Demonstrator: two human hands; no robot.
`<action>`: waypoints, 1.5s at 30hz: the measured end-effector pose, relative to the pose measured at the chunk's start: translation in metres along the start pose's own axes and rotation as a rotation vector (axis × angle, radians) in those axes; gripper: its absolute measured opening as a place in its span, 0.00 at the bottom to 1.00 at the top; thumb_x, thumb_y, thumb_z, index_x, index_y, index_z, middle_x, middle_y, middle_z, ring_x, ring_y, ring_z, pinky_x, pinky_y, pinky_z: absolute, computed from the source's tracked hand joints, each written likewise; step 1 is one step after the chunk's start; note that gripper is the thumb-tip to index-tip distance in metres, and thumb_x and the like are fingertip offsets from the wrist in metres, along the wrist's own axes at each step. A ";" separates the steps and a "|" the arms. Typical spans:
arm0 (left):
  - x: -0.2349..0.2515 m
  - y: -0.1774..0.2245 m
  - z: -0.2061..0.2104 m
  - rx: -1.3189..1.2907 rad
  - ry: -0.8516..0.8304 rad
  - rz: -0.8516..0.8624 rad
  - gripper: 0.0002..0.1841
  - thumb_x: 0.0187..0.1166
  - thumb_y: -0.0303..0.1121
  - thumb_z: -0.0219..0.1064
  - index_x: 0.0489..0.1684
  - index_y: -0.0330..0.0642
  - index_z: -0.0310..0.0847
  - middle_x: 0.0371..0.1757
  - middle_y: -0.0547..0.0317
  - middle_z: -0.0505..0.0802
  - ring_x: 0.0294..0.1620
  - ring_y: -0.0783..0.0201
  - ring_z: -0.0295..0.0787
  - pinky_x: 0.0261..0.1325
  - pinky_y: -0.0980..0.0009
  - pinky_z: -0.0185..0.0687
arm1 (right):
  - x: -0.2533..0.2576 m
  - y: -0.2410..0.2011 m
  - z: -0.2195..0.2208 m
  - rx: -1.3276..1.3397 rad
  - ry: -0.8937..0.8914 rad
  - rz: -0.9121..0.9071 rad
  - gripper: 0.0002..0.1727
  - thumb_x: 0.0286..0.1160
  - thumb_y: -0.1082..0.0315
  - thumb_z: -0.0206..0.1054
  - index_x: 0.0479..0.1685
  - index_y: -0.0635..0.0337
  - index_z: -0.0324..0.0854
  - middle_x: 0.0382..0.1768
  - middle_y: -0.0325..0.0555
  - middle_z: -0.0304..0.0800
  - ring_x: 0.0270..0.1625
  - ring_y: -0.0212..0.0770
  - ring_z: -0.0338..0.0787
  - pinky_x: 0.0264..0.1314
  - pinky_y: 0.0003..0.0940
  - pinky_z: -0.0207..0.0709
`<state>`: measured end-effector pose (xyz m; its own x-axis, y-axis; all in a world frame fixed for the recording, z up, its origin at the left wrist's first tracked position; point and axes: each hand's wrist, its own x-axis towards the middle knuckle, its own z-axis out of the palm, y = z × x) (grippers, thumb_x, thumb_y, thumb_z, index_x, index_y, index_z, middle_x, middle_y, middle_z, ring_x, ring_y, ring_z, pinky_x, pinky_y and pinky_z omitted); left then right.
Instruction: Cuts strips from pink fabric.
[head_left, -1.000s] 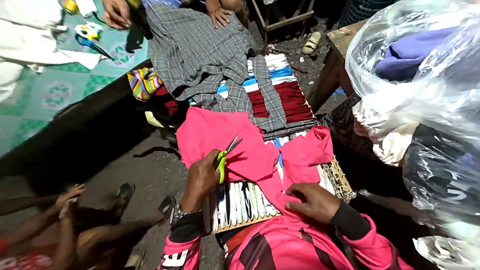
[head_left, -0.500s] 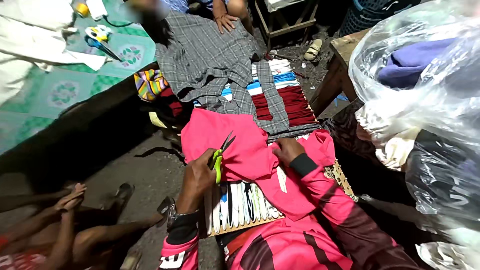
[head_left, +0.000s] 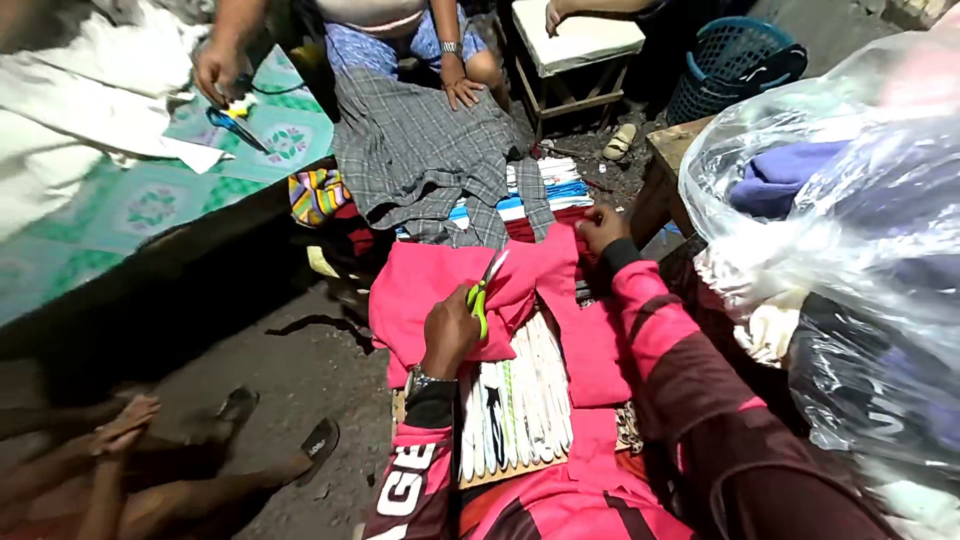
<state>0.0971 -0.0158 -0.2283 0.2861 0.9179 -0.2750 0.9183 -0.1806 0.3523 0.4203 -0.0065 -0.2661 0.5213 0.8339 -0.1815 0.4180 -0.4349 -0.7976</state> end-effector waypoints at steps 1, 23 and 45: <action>0.000 0.003 -0.003 0.025 -0.041 -0.016 0.16 0.75 0.34 0.71 0.59 0.44 0.85 0.45 0.41 0.94 0.52 0.38 0.92 0.54 0.33 0.82 | -0.013 0.004 0.005 -0.020 0.029 0.016 0.30 0.77 0.59 0.72 0.76 0.65 0.76 0.65 0.67 0.86 0.69 0.64 0.86 0.75 0.64 0.74; -0.040 0.038 0.047 -1.030 -0.931 0.028 0.19 0.89 0.40 0.60 0.66 0.34 0.81 0.43 0.44 0.96 0.29 0.57 0.95 0.23 0.67 0.89 | -0.078 0.040 0.004 0.348 -0.080 0.189 0.15 0.85 0.59 0.66 0.55 0.62 0.81 0.40 0.50 0.90 0.44 0.43 0.87 0.54 0.48 0.79; -0.075 0.066 0.068 -1.035 -0.940 -0.090 0.20 0.89 0.41 0.57 0.65 0.33 0.79 0.44 0.46 0.97 0.29 0.58 0.96 0.20 0.68 0.87 | -0.139 0.058 0.004 0.644 -0.069 -0.021 0.14 0.75 0.74 0.71 0.57 0.56 0.82 0.61 0.45 0.88 0.59 0.42 0.87 0.60 0.44 0.83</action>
<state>0.1546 -0.1203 -0.2456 0.6898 0.2612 -0.6753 0.4448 0.5832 0.6798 0.3685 -0.1462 -0.2893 0.4600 0.8692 -0.1814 -0.1131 -0.1452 -0.9829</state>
